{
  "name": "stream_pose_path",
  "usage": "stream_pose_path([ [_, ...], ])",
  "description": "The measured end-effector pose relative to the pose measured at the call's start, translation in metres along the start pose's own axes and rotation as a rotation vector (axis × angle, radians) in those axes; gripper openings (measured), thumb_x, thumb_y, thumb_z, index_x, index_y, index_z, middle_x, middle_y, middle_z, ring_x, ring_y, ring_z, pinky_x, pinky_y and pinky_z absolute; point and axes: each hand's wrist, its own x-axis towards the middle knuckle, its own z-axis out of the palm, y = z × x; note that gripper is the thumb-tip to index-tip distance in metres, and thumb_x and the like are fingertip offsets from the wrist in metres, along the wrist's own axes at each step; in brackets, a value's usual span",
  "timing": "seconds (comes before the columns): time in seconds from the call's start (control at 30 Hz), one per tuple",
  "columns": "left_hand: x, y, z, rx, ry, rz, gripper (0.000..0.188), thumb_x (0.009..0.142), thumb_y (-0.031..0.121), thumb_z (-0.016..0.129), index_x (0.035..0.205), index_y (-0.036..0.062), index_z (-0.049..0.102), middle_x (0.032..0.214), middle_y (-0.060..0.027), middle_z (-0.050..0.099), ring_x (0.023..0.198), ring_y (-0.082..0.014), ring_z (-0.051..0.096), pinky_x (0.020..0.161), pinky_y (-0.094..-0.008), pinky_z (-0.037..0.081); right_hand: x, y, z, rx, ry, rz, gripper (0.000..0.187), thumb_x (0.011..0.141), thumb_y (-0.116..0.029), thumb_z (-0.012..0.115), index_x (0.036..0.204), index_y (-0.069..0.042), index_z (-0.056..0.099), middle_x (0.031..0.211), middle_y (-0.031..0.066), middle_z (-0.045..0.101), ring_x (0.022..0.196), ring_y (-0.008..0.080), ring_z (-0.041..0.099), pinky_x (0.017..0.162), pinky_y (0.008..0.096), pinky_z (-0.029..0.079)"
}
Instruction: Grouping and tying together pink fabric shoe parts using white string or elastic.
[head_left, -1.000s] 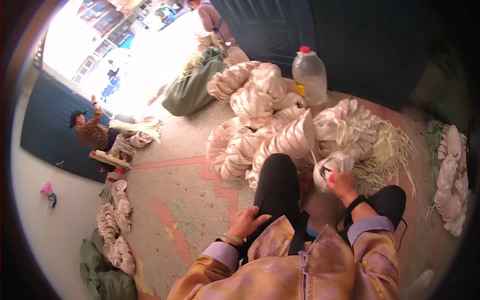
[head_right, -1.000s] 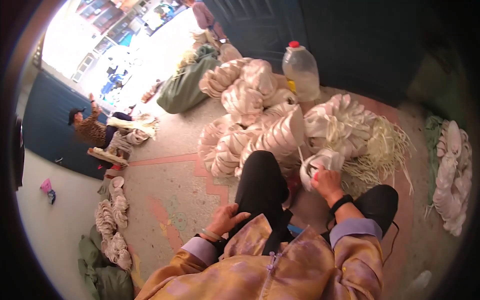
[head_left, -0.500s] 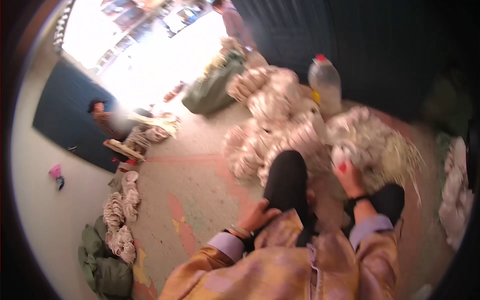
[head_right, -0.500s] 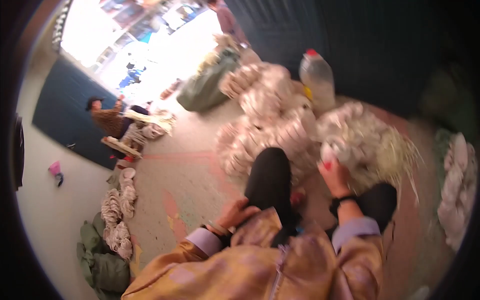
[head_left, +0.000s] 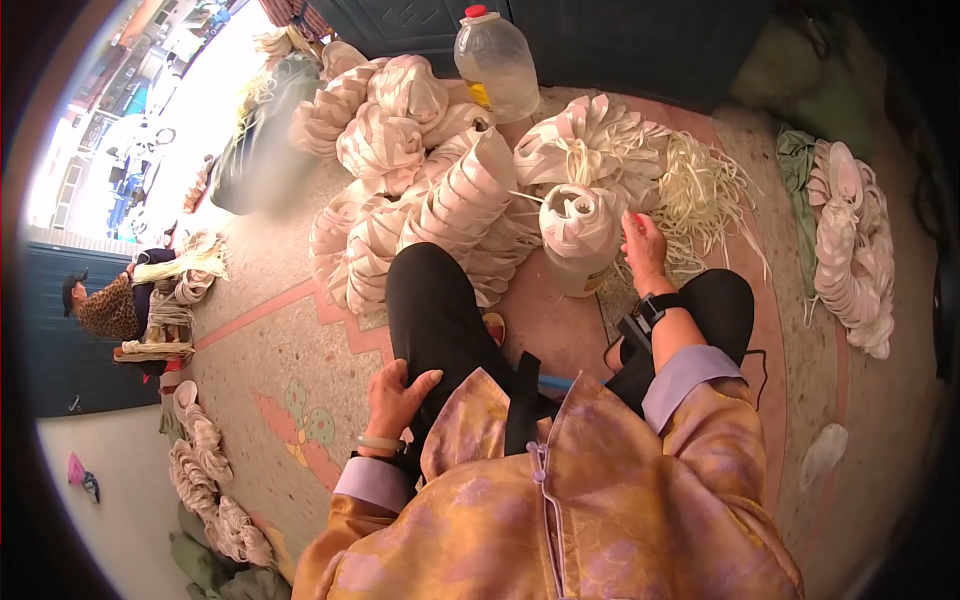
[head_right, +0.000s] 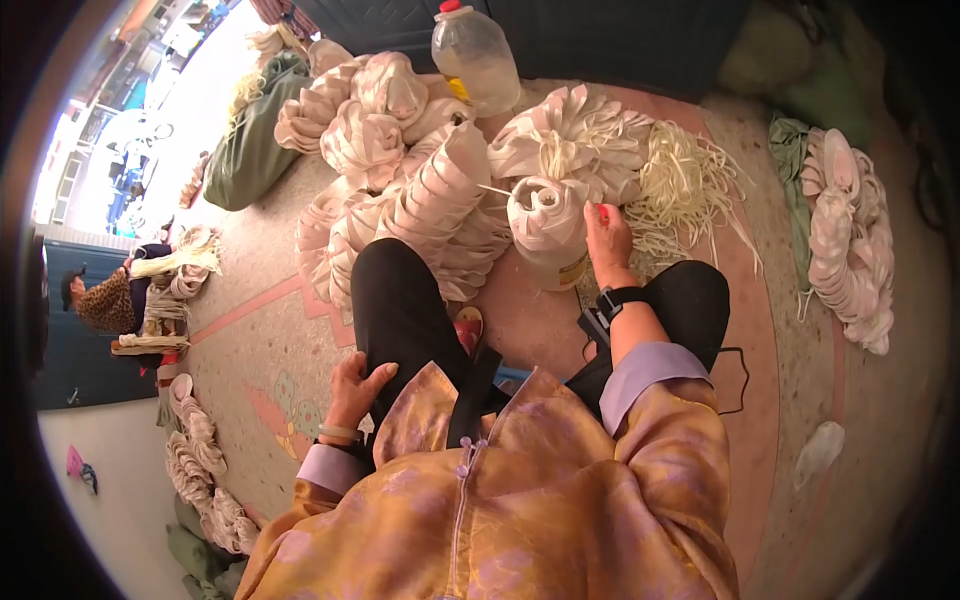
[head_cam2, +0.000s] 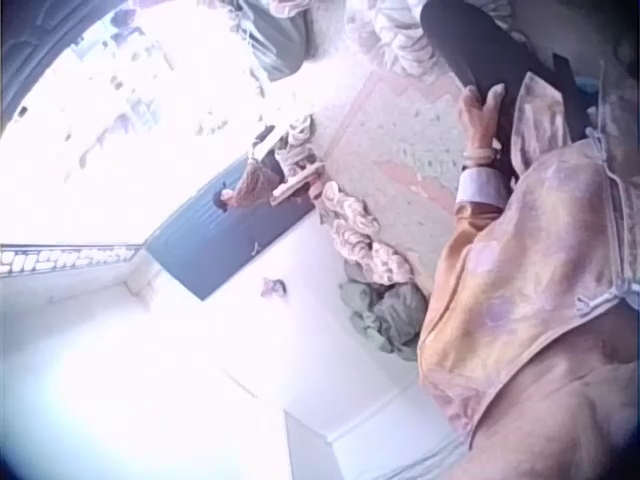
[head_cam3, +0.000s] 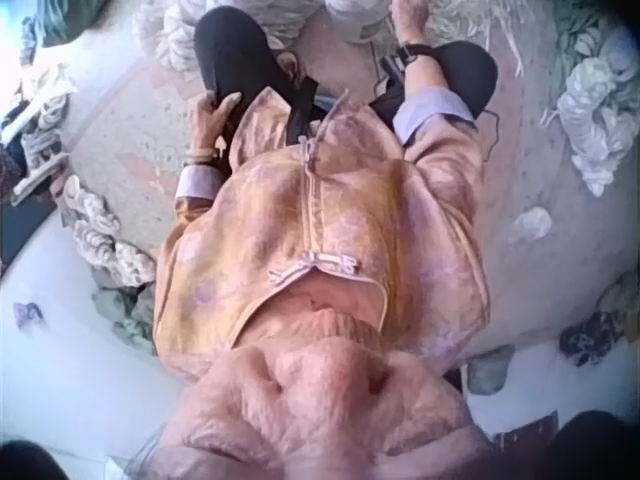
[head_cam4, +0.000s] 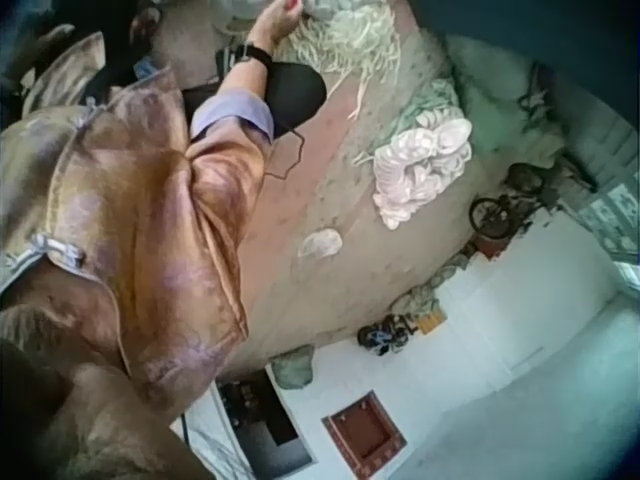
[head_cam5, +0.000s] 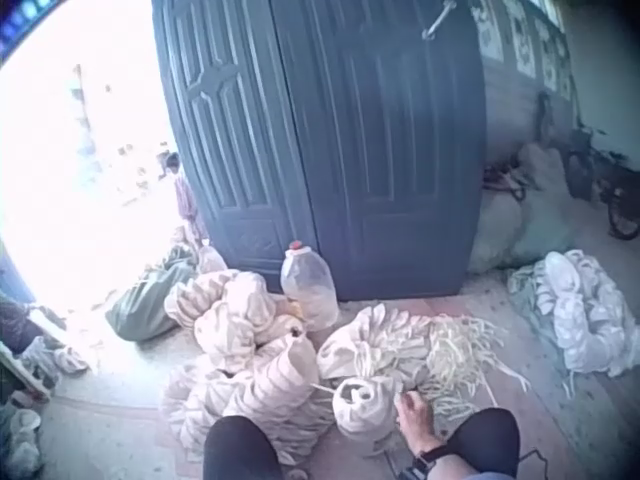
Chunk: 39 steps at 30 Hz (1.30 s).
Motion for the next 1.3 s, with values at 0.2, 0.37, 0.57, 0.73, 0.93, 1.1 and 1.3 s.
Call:
stream_pose_path([
  [0.2, 0.006, -0.009, -0.002, -0.218, -0.051, -0.126, 0.051, 0.064, 0.026, 0.079, 0.052, 0.0022, 0.035, 0.051, 0.0006, 0.023, 0.050, -0.0075, 0.024, 0.040, -0.0293, 0.022, -0.005, -0.013, 0.025, -0.443, 0.064, -0.372, 0.042, 0.075, -0.035, 0.062, 0.107, -0.008, 0.053, 0.103, 0.0158, 0.057, 0.092, 0.0340, 0.054, 0.075, 0.0386, 0.045],
  [0.37, 0.005, -0.008, -0.011, -0.201, -0.037, -0.108, 0.050, 0.065, 0.021, 0.079, 0.052, 0.0036, 0.034, 0.053, 0.0030, 0.023, 0.052, -0.0064, 0.024, 0.040, -0.0277, 0.021, -0.005, -0.034, 0.043, -0.654, -0.093, -0.674, 0.044, 0.071, -0.026, 0.064, 0.109, -0.008, 0.052, 0.098, 0.0150, 0.054, 0.091, 0.0341, 0.054, 0.077, 0.0407, 0.045],
  [0.57, 0.005, -0.012, -0.013, -0.300, -0.061, -0.163, 0.048, 0.067, 0.019, 0.078, 0.054, 0.0070, 0.033, 0.057, 0.0083, 0.026, 0.054, -0.0046, 0.024, 0.043, -0.0247, 0.019, 0.010, -0.056, 0.055, -0.978, -0.319, -0.672, 0.045, 0.068, -0.024, 0.067, 0.110, -0.013, 0.054, 0.099, 0.0149, 0.055, 0.091, 0.0343, 0.054, 0.077, 0.0422, 0.045],
  [0.73, 0.009, -0.021, -0.011, -0.259, -0.085, -0.154, 0.050, 0.067, 0.021, 0.078, 0.054, 0.0078, 0.032, 0.058, 0.0088, 0.026, 0.055, -0.0043, 0.024, 0.043, -0.0242, 0.019, 0.018, -0.086, 0.054, -1.081, -0.564, -0.627, 0.043, 0.068, -0.026, 0.067, 0.108, -0.015, 0.056, 0.094, 0.0162, 0.058, 0.088, 0.0341, 0.056, 0.076, 0.0415, 0.046],
  [0.93, 0.014, -0.019, -0.007, -0.324, -0.101, -0.139, 0.052, 0.065, 0.021, 0.080, 0.052, 0.0070, 0.030, 0.055, 0.0052, 0.023, 0.053, -0.0060, 0.022, 0.042, -0.0259, 0.019, 0.027, -0.085, 0.046, -1.095, -0.647, -0.627, 0.042, 0.068, -0.032, 0.067, 0.105, -0.015, 0.058, 0.087, 0.0172, 0.060, 0.084, 0.0345, 0.058, 0.073, 0.0417, 0.046],
  [1.1, 0.013, -0.021, -0.008, -0.356, -0.069, -0.123, 0.055, 0.063, 0.021, 0.080, 0.050, 0.0069, 0.029, 0.054, 0.0052, 0.021, 0.051, -0.0072, 0.021, 0.040, -0.0273, 0.018, 0.019, -0.093, 0.046, -1.067, -0.654, -0.607, 0.036, 0.071, -0.031, 0.062, 0.102, -0.013, 0.057, 0.089, 0.0189, 0.059, 0.085, 0.0357, 0.057, 0.073, 0.0424, 0.045],
  [1.3, 0.012, -0.023, -0.008, -0.305, -0.079, -0.129, 0.056, 0.063, 0.024, 0.080, 0.051, 0.0052, 0.029, 0.053, 0.0017, 0.020, 0.051, -0.0081, 0.021, 0.040, -0.0282, 0.018, 0.030, -0.088, 0.040, -1.077, -0.795, -0.657, 0.030, 0.074, -0.020, 0.052, 0.102, -0.009, 0.053, 0.094, 0.0211, 0.056, 0.090, 0.0382, 0.054, 0.077, 0.0451, 0.043],
])
